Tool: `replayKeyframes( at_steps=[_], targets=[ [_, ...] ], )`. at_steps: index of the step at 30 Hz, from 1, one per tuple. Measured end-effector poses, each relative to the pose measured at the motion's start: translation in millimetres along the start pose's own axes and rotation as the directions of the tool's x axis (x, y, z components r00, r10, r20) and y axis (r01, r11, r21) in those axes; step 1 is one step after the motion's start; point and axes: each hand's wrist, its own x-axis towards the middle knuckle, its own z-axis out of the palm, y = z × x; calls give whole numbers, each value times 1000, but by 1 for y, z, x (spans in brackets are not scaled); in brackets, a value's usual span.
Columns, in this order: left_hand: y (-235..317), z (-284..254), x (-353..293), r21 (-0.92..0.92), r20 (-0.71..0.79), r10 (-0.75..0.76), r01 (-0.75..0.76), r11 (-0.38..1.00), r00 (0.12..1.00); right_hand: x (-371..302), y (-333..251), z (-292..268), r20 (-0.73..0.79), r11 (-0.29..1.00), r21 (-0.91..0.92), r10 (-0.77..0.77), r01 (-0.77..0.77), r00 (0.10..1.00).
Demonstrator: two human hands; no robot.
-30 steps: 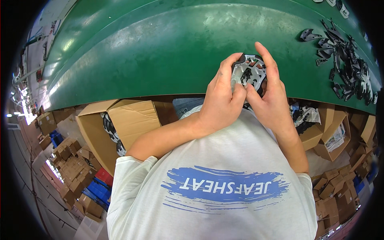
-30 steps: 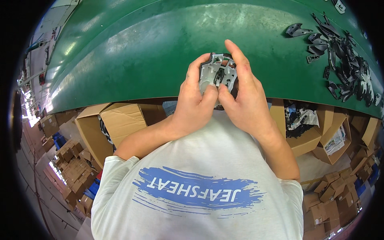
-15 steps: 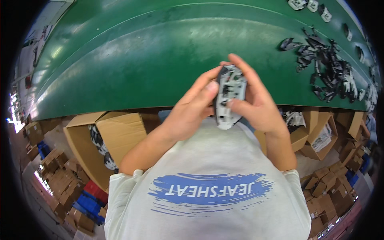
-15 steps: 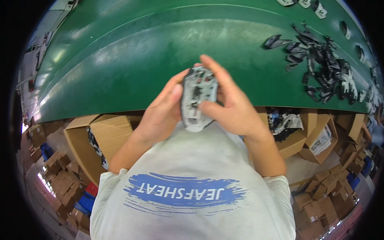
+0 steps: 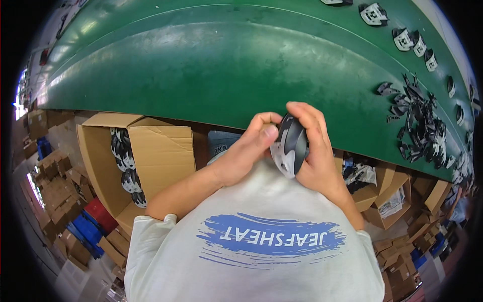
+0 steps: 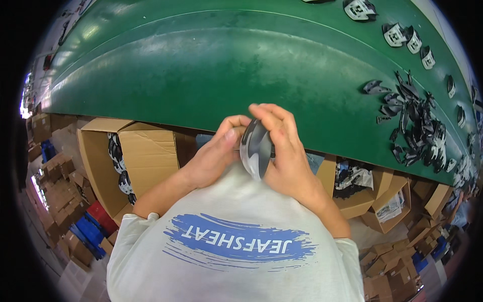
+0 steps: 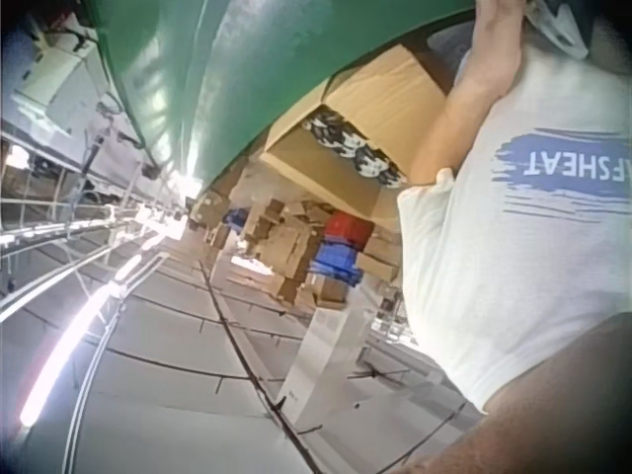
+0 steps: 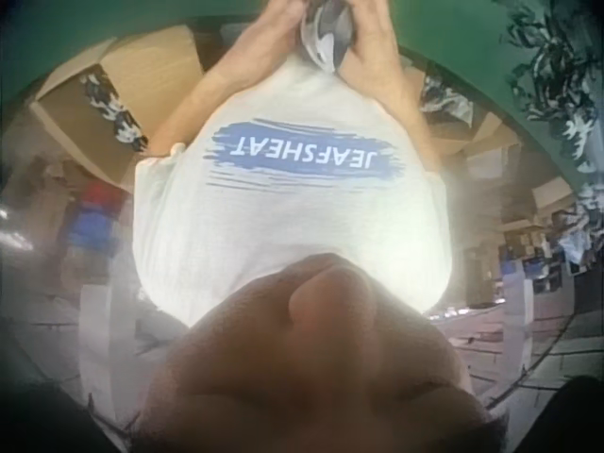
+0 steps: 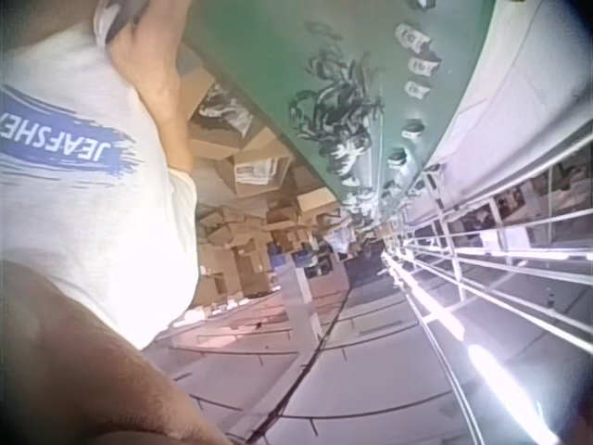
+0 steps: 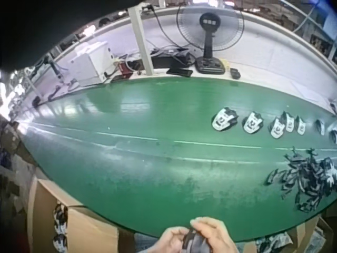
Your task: The person assembles computer mice by hand, picking up a mouse shell, inserting small black components, and placing the unit into a box. The person then reaches into a different box to retrieve a handful of small plastic parts and places them onto the work surface.
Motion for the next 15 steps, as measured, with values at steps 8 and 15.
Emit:
replayKeyframes(
  at_steps=[8, 15],
  targets=[
    [13, -9, -9, 220, -21, 233, -222, 950, 972, 27, -4, -13, 116, 996, -7, 85, -85, 990],
    [85, -127, -93, 549, -432, 747, -510, 662, 506, -52, 100, -156, -585, 880, -246, 200, -407, 786]
  ],
)
